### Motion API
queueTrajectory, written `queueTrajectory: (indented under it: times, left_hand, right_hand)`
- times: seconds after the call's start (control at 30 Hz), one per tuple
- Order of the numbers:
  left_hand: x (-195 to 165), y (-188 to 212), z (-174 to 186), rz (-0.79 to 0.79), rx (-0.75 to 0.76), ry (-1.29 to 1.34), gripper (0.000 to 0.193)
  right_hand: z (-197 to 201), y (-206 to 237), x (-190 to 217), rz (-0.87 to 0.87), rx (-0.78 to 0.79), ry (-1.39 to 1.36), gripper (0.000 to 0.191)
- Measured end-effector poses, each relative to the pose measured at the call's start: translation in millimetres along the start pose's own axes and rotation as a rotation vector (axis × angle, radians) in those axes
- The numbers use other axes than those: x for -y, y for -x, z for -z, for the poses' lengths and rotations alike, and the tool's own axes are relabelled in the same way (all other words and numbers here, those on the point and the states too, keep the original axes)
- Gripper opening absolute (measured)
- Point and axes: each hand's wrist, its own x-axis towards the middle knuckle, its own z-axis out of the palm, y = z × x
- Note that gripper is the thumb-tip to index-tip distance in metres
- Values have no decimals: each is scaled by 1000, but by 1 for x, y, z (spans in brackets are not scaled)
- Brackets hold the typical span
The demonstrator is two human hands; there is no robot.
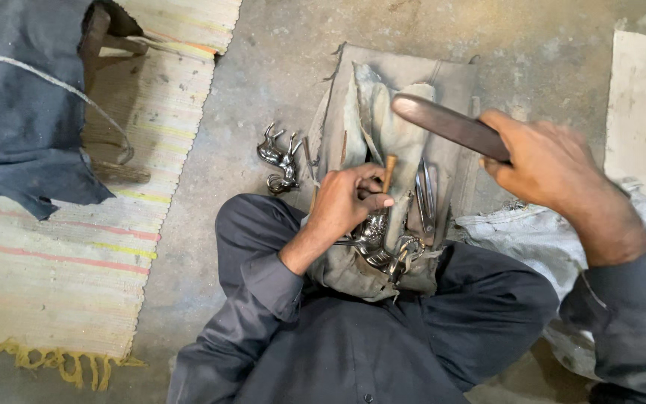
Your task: The person sits on the floor and shapes small silver-colored metal animal figurines. They hold a small punch against a figurine with one hand and strike it with a wooden mallet held in the other hand, repositioning the figurine and punch repeatedly to work different spots.
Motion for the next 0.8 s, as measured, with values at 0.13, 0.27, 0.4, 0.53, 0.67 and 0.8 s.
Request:
queueTrajectory:
  times: [0.13, 0.27, 0.4, 0.53, 0.67, 0.8]
  left_hand:
    - [1, -11, 6, -137, 142, 39, 43]
    - [0, -23, 10, -217, 304, -22, 46]
    - [-5, -42, 11, -390, 461, -106, 51]
    - [-12, -48, 12, -416, 594, -124, 47]
    - [-18, -48, 15, -399, 685, -161, 47]
    - [-13, -34, 24, -335, 470, -87, 40]
  right_hand:
    - [-18, 15, -5, 29, -94, 98, 48]
    - [-36, 31, -21, -102, -109, -173, 39]
    - [-70, 53, -28, -163, -180, -283, 42]
    - [-105, 77, -32, -124, -240, -305, 41]
    - [-130, 92, -27, -264, -354, -516, 47]
    - [-131, 91, -22, -149, -316, -513, 43]
